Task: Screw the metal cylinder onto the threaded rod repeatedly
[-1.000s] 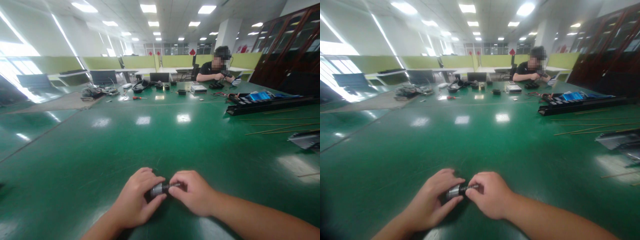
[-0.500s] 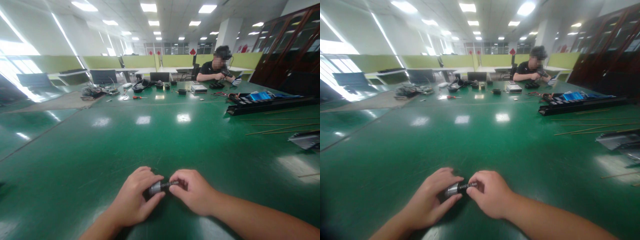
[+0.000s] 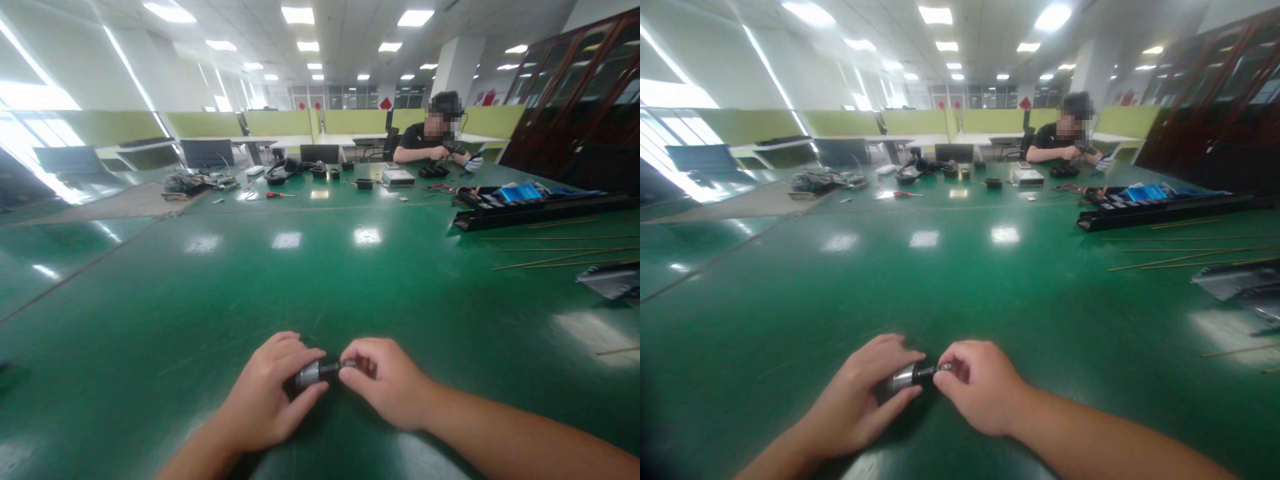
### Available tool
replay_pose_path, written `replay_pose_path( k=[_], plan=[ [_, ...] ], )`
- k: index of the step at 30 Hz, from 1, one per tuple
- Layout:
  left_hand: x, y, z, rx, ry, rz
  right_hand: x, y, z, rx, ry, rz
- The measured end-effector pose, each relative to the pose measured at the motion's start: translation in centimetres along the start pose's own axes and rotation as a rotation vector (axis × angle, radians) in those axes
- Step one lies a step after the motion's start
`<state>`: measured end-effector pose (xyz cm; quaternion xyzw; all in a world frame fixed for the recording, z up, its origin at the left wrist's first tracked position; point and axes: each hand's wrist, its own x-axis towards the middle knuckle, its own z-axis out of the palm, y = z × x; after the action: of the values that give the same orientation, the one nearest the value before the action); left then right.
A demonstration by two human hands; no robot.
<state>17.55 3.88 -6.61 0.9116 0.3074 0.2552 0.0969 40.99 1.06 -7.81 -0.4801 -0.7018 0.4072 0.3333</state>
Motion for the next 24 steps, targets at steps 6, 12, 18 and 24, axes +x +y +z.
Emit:
replay_pose_path(
  k=[6, 12, 18, 24],
  plan=[
    [0.03, 0.02, -0.08, 0.0, 0.009, -0.01, 0.02, 0.24, -0.02, 0.047, -0.005, 0.025],
    [-0.03, -0.14, -0.3, 0.019, 0.015, -0.006, 0.04, 0.22, -0.32, 0.096, -0.003, 0.009],
    [-0.01, -0.45, -0.5, 0.027, 0.029, 0.013, 0.09, 0.31, -0.39, 0.109, -0.012, 0.024],
    [-0.02, -0.45, -0.51, 0.02, 0.025, 0.009, -0.02, 0.26, -0.4, 0.113, -0.008, 0.026]
  ],
)
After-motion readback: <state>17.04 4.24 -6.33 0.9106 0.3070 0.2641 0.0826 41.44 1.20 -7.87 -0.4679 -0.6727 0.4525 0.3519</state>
